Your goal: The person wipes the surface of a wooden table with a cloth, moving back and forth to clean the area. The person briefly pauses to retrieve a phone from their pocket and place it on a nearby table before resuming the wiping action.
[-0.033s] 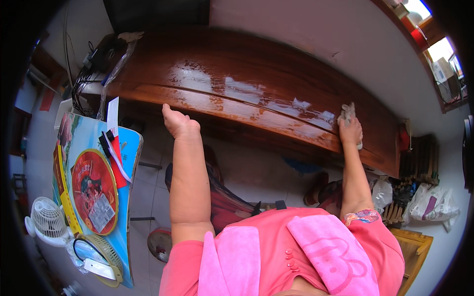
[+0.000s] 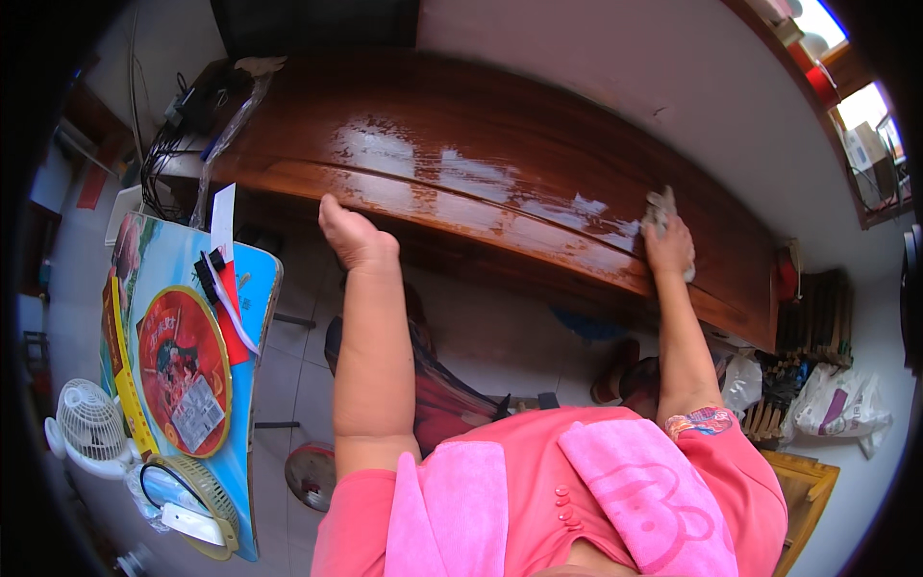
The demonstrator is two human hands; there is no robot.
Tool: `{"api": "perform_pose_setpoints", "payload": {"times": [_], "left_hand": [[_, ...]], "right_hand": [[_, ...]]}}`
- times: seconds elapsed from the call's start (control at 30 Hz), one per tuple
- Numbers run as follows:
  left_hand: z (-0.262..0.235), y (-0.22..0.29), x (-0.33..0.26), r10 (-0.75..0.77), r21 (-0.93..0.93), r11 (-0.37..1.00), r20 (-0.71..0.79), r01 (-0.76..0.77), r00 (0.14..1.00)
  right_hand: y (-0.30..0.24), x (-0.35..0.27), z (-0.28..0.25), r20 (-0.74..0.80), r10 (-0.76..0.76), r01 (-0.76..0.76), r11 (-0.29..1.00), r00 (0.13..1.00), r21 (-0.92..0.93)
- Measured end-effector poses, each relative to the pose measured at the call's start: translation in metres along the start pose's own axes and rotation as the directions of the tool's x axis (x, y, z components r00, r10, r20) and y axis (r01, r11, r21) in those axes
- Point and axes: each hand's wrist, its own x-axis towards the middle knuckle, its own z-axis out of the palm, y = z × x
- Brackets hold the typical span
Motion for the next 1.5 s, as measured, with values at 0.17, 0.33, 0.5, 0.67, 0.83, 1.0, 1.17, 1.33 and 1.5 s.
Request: {"api": "perform_pose_setpoints", "payload": {"times": [0.17, 0.33, 0.5, 0.67, 0.83, 1.0, 1.17, 1.33, 1.5], "left_hand": [[0.018, -0.015, -0.036, 0.272, 0.218, 0.909, 0.337, -0.355, 0.901], [0.044, -0.015, -0.047, 0.549, 0.251, 0.488, 0.656, -0.836, 0.518], [0.045, 0.003, -0.022, 0.615, 0.269, 0.455, 0.594, -0.849, 0.518], [0.037, 0.013, -0.006, 0.634, 0.288, 0.517, 0.503, -0.806, 0.587], [0.031, 0.008, -0.006, 0.636, 0.348, 0.433, 0.536, -0.832, 0.555], [0.03, 0.0, -0.019, 0.611, 0.359, 0.407, 0.576, -0.84, 0.542], [0.026, -0.003, -0.035, 0.587, 0.338, 0.365, 0.639, -0.867, 0.497], [0.03, -0.008, -0.038, 0.548, 0.329, 0.38, 0.673, -0.865, 0.497], [0.038, -0.012, -0.039, 0.547, 0.298, 0.371, 0.695, -0.88, 0.466]], "right_hand": [[-0.214, 0.019, -0.014, -0.123, -0.439, 0.456, 0.866, 0.89, 0.204], [-0.424, 0.02, -0.014, -0.028, -0.659, 0.634, 0.71, 0.752, 0.307], [-0.58, -0.039, -0.047, -0.162, -0.841, 0.772, 0.375, 0.516, 0.513], [-0.569, -0.054, -0.07, -0.137, -0.957, 0.812, 0.135, 0.255, 0.568], [-0.461, -0.075, -0.062, -0.052, -0.903, 0.137, 0.008, 0.427, 0.99], [-0.302, -0.06, -0.075, -0.149, -0.896, 0.782, 0.271, 0.418, 0.562], [-0.167, -0.068, -0.085, -0.068, -0.843, 0.743, 0.429, 0.533, 0.514], [-0.157, -0.076, -0.088, -0.019, -0.779, 0.693, 0.546, 0.627, 0.471], [-0.271, -0.049, -0.067, -0.129, -0.837, 0.769, 0.413, 0.532, 0.488]]}}
